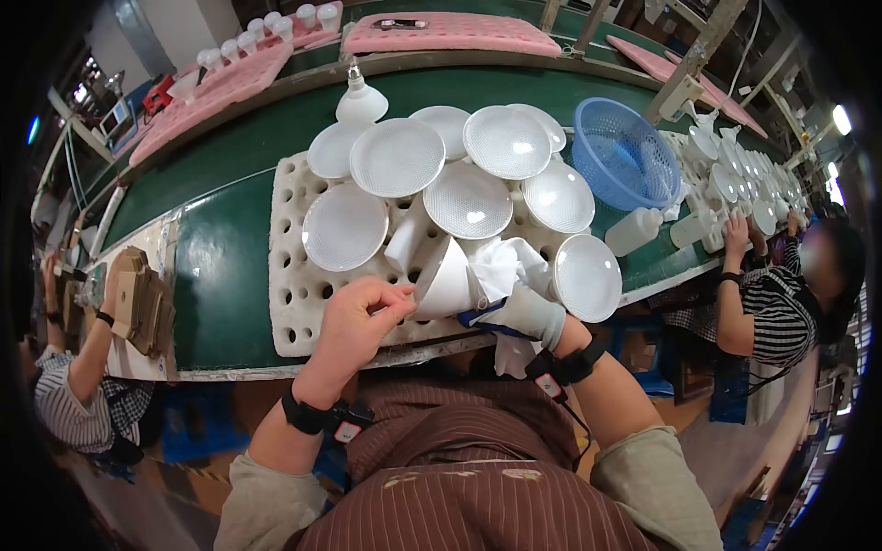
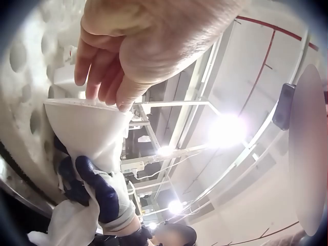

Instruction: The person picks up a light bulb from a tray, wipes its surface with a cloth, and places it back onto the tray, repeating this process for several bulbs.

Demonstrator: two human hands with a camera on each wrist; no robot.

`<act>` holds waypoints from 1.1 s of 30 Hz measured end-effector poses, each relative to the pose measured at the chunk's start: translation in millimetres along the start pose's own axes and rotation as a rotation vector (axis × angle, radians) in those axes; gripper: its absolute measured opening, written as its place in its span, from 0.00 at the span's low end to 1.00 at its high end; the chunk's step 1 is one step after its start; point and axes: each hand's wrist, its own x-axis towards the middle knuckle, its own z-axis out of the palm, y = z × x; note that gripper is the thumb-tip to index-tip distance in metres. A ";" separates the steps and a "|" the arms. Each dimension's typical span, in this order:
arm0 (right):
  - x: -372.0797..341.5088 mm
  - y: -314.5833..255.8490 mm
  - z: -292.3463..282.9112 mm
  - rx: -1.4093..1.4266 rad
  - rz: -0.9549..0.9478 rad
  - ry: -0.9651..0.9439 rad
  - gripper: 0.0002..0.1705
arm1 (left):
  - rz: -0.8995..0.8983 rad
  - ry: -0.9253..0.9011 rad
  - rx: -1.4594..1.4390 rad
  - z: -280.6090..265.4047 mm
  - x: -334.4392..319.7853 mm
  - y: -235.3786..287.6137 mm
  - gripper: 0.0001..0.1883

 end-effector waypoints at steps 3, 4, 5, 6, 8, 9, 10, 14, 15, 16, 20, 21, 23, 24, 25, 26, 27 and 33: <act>-0.4 1.3 1.8 0.063 0.014 0.033 0.38 | -0.080 -0.020 0.053 -1.3 -11.1 -18.3 0.05; -0.7 1.9 2.3 0.104 0.025 0.040 0.38 | -0.071 0.014 0.059 0.6 -14.8 -20.1 0.05; 0.0 2.3 0.3 0.126 0.032 0.018 0.38 | -0.063 0.049 0.063 2.5 -16.9 -21.6 0.05; -1.4 4.0 0.4 0.135 0.042 0.005 0.39 | -0.069 0.047 0.057 4.2 -17.4 -20.1 0.05; -2.3 9.1 0.7 0.141 0.070 -0.002 0.39 | -0.004 0.072 0.000 5.4 -11.6 -9.2 0.05; -1.5 9.6 0.7 0.137 0.085 0.003 0.39 | -0.003 0.074 -0.004 6.7 -7.8 -3.2 0.05; -1.5 7.2 0.6 0.133 0.085 0.001 0.39 | 0.027 0.081 0.001 8.3 -3.8 3.3 0.05; 0.7 4.7 1.9 0.110 0.039 0.022 0.39 | 0.014 0.047 -0.042 5.9 -1.7 -5.7 0.05; 0.5 6.3 2.7 0.068 0.016 0.047 0.39 | 0.016 0.045 -0.039 4.1 -4.0 -11.2 0.05; -0.2 5.8 1.4 0.071 0.015 0.048 0.39 | -0.022 0.037 -0.014 1.9 -8.2 -17.4 0.05; -0.7 -0.4 0.7 0.073 0.062 0.003 0.41 | -0.046 0.092 0.144 7.2 -19.0 -45.6 0.02; -1.7 0.1 2.2 0.054 0.036 0.011 0.41 | -0.036 0.095 0.148 9.9 -20.3 -47.2 0.02; -4.4 4.6 7.0 0.042 -0.046 0.055 0.42 | -0.072 0.161 -0.010 19.2 -26.9 -49.6 0.08; -6.1 5.7 9.3 0.047 -0.106 0.093 0.42 | -0.091 0.102 -0.122 22.6 -31.8 -64.5 0.16; -14.6 -14.3 13.2 0.272 0.135 0.053 0.39 | -0.224 0.029 -0.571 30.8 -36.4 -59.1 0.23; -19.9 -12.4 22.5 0.356 0.113 0.067 0.37 | -0.283 -0.106 -0.588 30.1 -39.1 -52.5 0.25; -25.6 -9.8 31.8 0.442 0.094 0.076 0.35 | -0.347 -0.238 -0.603 29.0 -43.0 -43.4 0.28; -35.6 -6.9 79.8 0.474 -0.125 0.019 0.31 | -0.301 -0.086 -0.718 63.1 -47.1 -23.1 0.25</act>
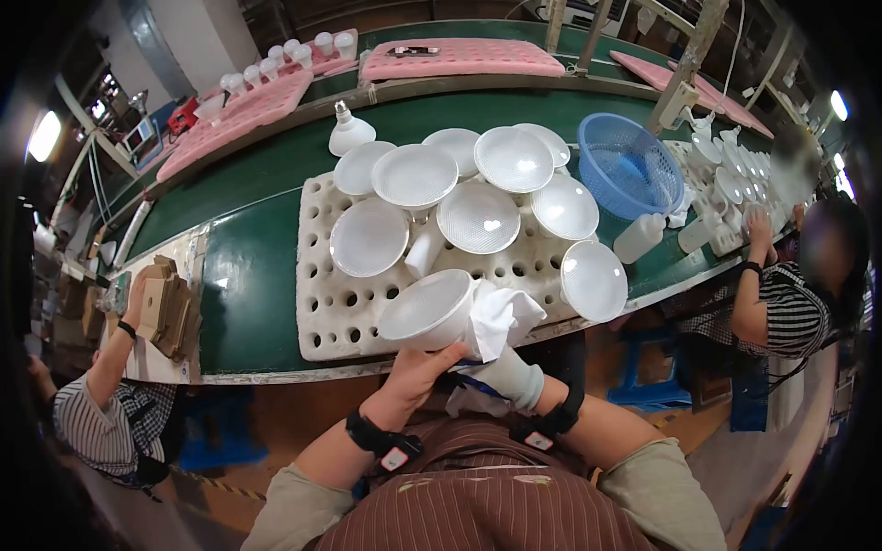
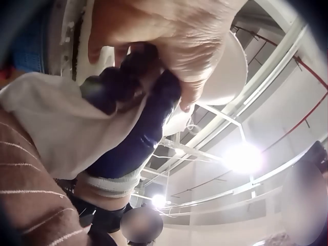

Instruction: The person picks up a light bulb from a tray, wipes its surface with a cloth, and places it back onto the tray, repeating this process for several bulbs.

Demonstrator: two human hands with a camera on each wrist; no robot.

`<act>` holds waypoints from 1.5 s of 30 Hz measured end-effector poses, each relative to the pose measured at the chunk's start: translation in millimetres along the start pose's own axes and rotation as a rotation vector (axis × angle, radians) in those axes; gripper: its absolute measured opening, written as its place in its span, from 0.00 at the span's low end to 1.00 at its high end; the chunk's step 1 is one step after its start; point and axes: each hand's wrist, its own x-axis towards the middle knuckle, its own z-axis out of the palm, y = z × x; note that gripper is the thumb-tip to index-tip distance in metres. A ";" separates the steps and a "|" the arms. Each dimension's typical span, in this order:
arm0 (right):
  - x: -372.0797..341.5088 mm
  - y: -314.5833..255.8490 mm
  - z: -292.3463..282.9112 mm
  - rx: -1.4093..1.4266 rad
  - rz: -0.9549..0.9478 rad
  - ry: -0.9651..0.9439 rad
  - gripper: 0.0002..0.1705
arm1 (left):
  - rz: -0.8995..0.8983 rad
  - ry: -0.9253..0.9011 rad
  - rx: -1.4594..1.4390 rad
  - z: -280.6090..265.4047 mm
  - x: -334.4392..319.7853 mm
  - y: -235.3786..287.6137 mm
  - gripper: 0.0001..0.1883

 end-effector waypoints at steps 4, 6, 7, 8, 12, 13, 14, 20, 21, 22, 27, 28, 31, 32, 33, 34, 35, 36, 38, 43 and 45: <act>-4.8 -16.1 -24.9 -0.432 -0.016 -0.229 0.33 | 0.060 -0.016 -0.021 -15.3 8.4 -16.4 0.26; -15.4 -29.7 -39.1 -0.649 -0.198 -0.167 0.30 | 0.027 0.102 -0.026 -26.1 8.5 -26.7 0.22; -10.9 -54.9 -40.8 -0.810 -0.249 -0.115 0.29 | -0.050 0.159 -0.041 -21.9 2.2 -13.6 0.17; -8.6 -86.6 -42.2 -0.971 -0.297 -0.061 0.28 | -0.054 0.151 -0.039 -25.5 -0.4 -9.9 0.17; -14.4 -152.0 -35.9 -0.991 -0.226 0.102 0.20 | -0.125 0.174 0.575 -24.9 -4.8 13.9 0.16; -10.3 -151.8 -32.6 -1.002 -0.272 0.111 0.17 | -0.015 0.132 0.940 -23.7 -5.4 14.4 0.18; -0.7 -141.1 -26.7 -0.932 -0.294 0.106 0.17 | 0.111 0.089 1.297 -19.0 -5.3 14.7 0.19; 17.5 -143.6 6.2 -0.920 0.344 -0.040 0.23 | 0.257 -0.007 0.853 -11.0 -1.2 14.5 0.22; 13.2 -112.6 -3.3 -0.956 -0.097 -0.011 0.22 | 0.023 0.024 0.617 -11.2 -4.5 20.1 0.22; 7.8 -78.6 -7.8 -0.955 -0.546 0.016 0.22 | -0.220 0.098 0.455 -6.5 -11.0 36.3 0.21; -29.1 -51.4 -37.5 -0.986 -0.331 0.185 0.20 | -0.143 0.141 0.113 -39.3 -22.7 39.1 0.11; -39.0 -62.6 -39.9 -1.051 -0.303 0.194 0.19 | -0.120 0.161 0.234 -37.7 -26.0 41.3 0.11; -49.0 -100.8 -46.8 -1.094 -0.228 0.216 0.18 | -0.141 0.154 0.295 -37.0 -25.0 41.5 0.09; -47.0 -109.7 -48.6 -0.991 -0.210 0.200 0.19 | -0.149 0.138 0.327 -38.0 -24.4 40.5 0.08; -48.8 -108.2 -52.6 -0.960 -0.146 0.245 0.19 | -0.154 0.129 0.329 -39.0 -23.6 38.1 0.08; -53.1 -113.7 -53.1 -0.962 -0.141 0.253 0.19 | -0.191 0.128 0.388 -40.0 -23.1 34.7 0.11; -57.9 -125.8 -51.6 -0.844 -0.128 0.219 0.19 | -0.226 0.125 0.446 -39.6 -21.8 32.7 0.15; -61.6 -134.1 -49.9 -0.727 -0.115 0.187 0.19 | -0.229 0.112 0.447 -35.5 -20.1 34.6 0.15; -65.3 -135.6 -41.2 -0.640 -0.180 0.074 0.25 | -0.315 0.039 0.684 -23.3 -16.5 39.6 0.14; -9.9 -40.7 -15.3 -0.383 -0.242 0.115 0.27 | 0.235 -0.210 1.295 -4.5 -12.0 8.1 0.15; 8.1 -70.8 -25.8 -0.216 0.058 0.112 0.22 | 0.141 -0.200 1.188 4.5 -18.6 25.0 0.19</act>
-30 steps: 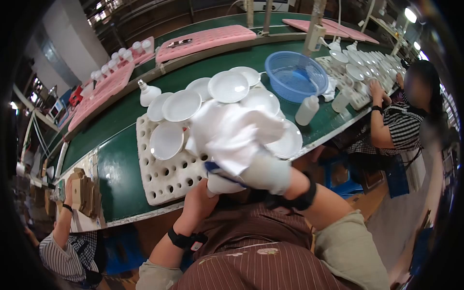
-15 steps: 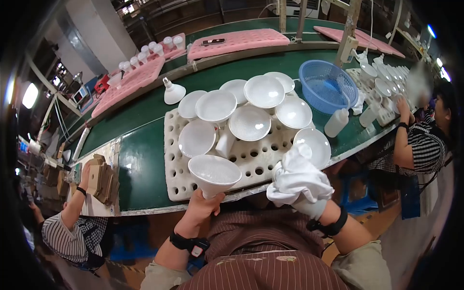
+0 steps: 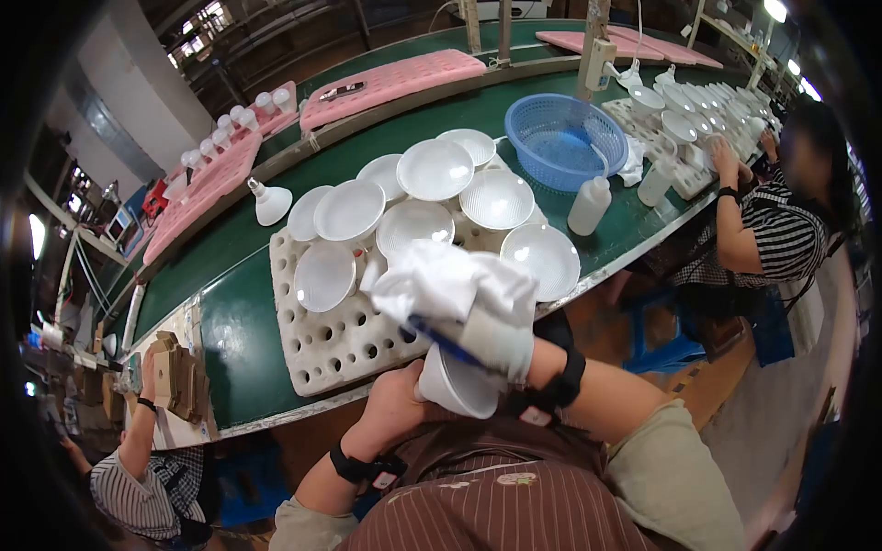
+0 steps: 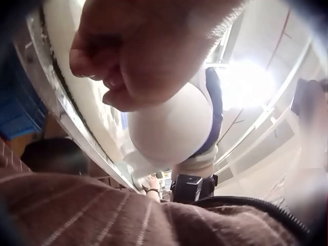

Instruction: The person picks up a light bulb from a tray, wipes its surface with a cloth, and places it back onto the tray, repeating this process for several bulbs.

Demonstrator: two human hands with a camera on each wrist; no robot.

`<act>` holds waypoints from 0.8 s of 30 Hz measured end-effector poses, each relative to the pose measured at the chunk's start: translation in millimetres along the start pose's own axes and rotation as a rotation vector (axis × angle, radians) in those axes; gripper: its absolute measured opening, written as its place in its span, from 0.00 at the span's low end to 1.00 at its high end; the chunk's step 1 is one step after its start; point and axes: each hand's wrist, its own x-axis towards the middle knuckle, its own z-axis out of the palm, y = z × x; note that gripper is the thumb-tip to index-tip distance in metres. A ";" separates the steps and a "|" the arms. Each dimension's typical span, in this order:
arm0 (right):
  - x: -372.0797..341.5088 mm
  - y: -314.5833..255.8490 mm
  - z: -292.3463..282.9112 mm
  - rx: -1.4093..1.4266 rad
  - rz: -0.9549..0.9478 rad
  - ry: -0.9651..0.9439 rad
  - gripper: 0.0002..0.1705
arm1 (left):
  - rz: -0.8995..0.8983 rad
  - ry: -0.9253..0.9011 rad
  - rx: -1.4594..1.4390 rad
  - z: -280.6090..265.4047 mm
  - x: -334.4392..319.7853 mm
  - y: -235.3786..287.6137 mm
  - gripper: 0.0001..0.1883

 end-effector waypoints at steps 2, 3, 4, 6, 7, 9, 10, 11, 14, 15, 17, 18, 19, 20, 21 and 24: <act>2.0 13.9 -1.0 0.375 0.443 0.190 0.22 | 0.065 0.053 -0.133 -5.9 -5.7 6.5 0.25; -4.4 30.0 -13.7 -0.112 0.318 0.046 0.22 | 0.065 0.066 -0.125 -8.7 -4.3 3.6 0.25; -11.0 46.3 -26.2 -0.604 0.165 -0.023 0.23 | 0.049 0.130 -0.314 -10.4 -4.0 -1.3 0.26; -25.4 27.9 -31.8 -0.880 0.303 -0.059 0.23 | 0.016 0.208 -0.504 -13.4 -7.9 -6.5 0.27; -32.2 23.8 -38.3 -1.025 0.198 -0.132 0.23 | 0.054 0.222 -0.509 -15.3 -7.7 -7.2 0.27; -41.2 2.8 -44.5 -1.160 0.088 -0.203 0.23 | 0.140 0.235 -0.518 -16.8 -5.3 -6.9 0.26; -43.9 -13.7 -48.0 -1.206 0.151 -0.222 0.22 | 0.135 0.234 -0.513 -15.1 -4.4 -8.8 0.26; -46.1 -23.6 -49.8 -1.252 0.214 -0.241 0.21 | 0.147 0.250 -0.603 -12.1 -3.0 -12.3 0.25; -57.2 -20.4 -59.9 -1.297 0.072 -0.249 0.19 | -0.034 0.236 -1.025 -12.6 -1.7 -3.3 0.23; -59.4 -21.0 -62.3 -1.295 0.054 -0.276 0.20 | -0.131 0.211 -1.190 -12.9 -0.9 -2.4 0.22; -62.6 -48.3 -57.1 -1.291 0.134 -0.229 0.21 | -0.226 0.186 -1.290 -12.0 0.4 -5.5 0.21; -63.5 -63.3 -56.2 -1.201 0.064 -0.125 0.21 | -0.221 0.177 -1.257 -9.7 0.5 -14.3 0.20; -63.0 -70.5 -55.5 -1.108 -0.005 -0.023 0.22 | -0.216 0.169 -1.225 -7.3 0.6 -23.1 0.20; -61.8 -69.6 -55.3 -1.010 -0.177 -0.019 0.19 | -0.071 0.168 -0.855 -8.7 3.7 -29.7 0.19; -59.6 -68.2 -51.4 -1.012 -0.176 -0.014 0.19 | -0.006 0.157 -0.671 -8.4 4.8 -32.5 0.19; -51.2 -30.0 -18.3 -0.698 -0.463 -0.190 0.28 | 0.144 0.034 -0.283 -1.0 13.2 -20.0 0.21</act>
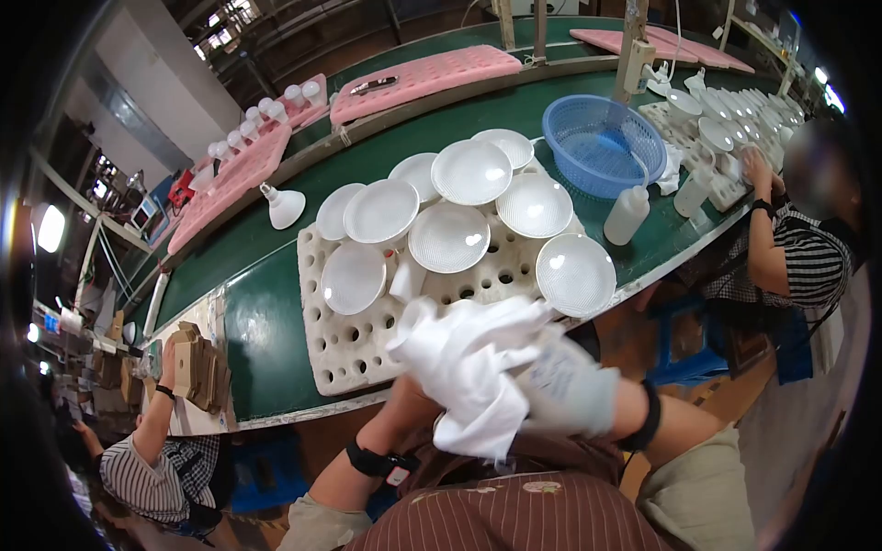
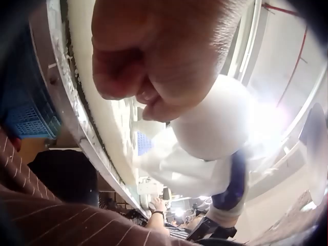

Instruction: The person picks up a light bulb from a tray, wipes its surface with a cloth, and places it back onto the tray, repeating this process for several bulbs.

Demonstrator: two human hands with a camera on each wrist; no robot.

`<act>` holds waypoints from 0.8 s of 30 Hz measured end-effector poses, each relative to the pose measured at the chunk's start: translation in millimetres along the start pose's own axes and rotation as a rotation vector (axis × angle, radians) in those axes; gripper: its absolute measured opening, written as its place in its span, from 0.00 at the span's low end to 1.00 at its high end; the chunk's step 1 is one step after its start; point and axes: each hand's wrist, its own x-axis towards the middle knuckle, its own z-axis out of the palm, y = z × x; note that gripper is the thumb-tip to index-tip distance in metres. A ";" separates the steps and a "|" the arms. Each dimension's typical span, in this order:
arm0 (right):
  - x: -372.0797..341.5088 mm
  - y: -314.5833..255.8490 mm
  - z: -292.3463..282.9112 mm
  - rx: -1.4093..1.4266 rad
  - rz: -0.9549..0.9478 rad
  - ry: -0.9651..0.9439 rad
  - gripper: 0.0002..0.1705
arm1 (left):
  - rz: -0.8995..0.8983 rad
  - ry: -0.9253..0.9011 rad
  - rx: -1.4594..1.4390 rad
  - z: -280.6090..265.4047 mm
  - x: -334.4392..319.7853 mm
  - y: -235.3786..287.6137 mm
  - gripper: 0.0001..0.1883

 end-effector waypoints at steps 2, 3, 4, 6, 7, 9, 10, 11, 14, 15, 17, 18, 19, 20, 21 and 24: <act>12.8 -5.4 30.4 0.110 -0.021 0.204 0.29 | 0.059 -0.046 0.022 12.1 3.0 7.5 0.21; 21.8 -14.7 20.6 0.116 -0.005 0.292 0.27 | 0.069 -0.062 0.004 15.9 1.4 11.7 0.22; 24.2 -1.2 20.8 0.195 0.154 0.230 0.26 | 0.078 -0.077 -0.001 16.1 -0.4 14.8 0.22; 23.1 23.4 13.4 0.212 0.549 0.052 0.25 | 0.130 -0.131 0.137 15.7 -10.5 -2.8 0.21; 27.6 24.4 -1.6 0.128 0.758 -0.099 0.24 | 0.049 -0.207 0.023 8.9 -10.8 1.4 0.23; 35.8 16.2 -29.7 0.049 0.951 -0.013 0.25 | -0.037 -0.045 -0.379 1.9 -9.2 9.5 0.21; 35.3 22.7 -36.9 0.070 0.749 0.213 0.26 | -0.054 0.027 -0.436 -5.2 -7.7 9.2 0.20; 33.3 30.4 -43.0 0.090 0.548 0.430 0.27 | -0.070 0.099 -0.469 -12.3 -6.0 7.6 0.18; 47.6 40.1 -73.7 -0.196 0.477 0.418 0.29 | -0.127 0.323 -0.502 -30.0 -12.4 -7.5 0.15; 53.3 44.7 -81.7 -0.338 0.450 0.386 0.26 | -0.138 0.390 -0.499 -33.3 -18.8 -14.4 0.14; 68.3 32.0 -99.9 -0.833 0.767 -0.067 0.31 | -0.148 0.502 -0.469 -39.0 -30.0 -27.9 0.12; 68.1 40.4 -110.9 -0.850 0.766 -0.162 0.35 | -0.153 0.539 -0.448 -40.5 -34.3 -33.6 0.11; 70.4 30.1 -119.1 -0.801 0.806 -0.118 0.34 | -0.159 0.571 -0.430 -41.8 -37.8 -38.1 0.10; 65.7 26.4 -122.6 -0.714 0.786 0.019 0.34 | -0.165 0.593 -0.416 -40.8 -40.7 -41.4 0.09; 55.8 26.9 -126.5 -0.627 0.767 0.154 0.35 | -0.164 0.599 -0.410 -39.2 -41.6 -43.6 0.08; 50.6 31.2 -105.8 -0.687 0.491 0.289 0.34 | -0.156 0.575 -0.459 -37.6 -36.0 -38.8 0.13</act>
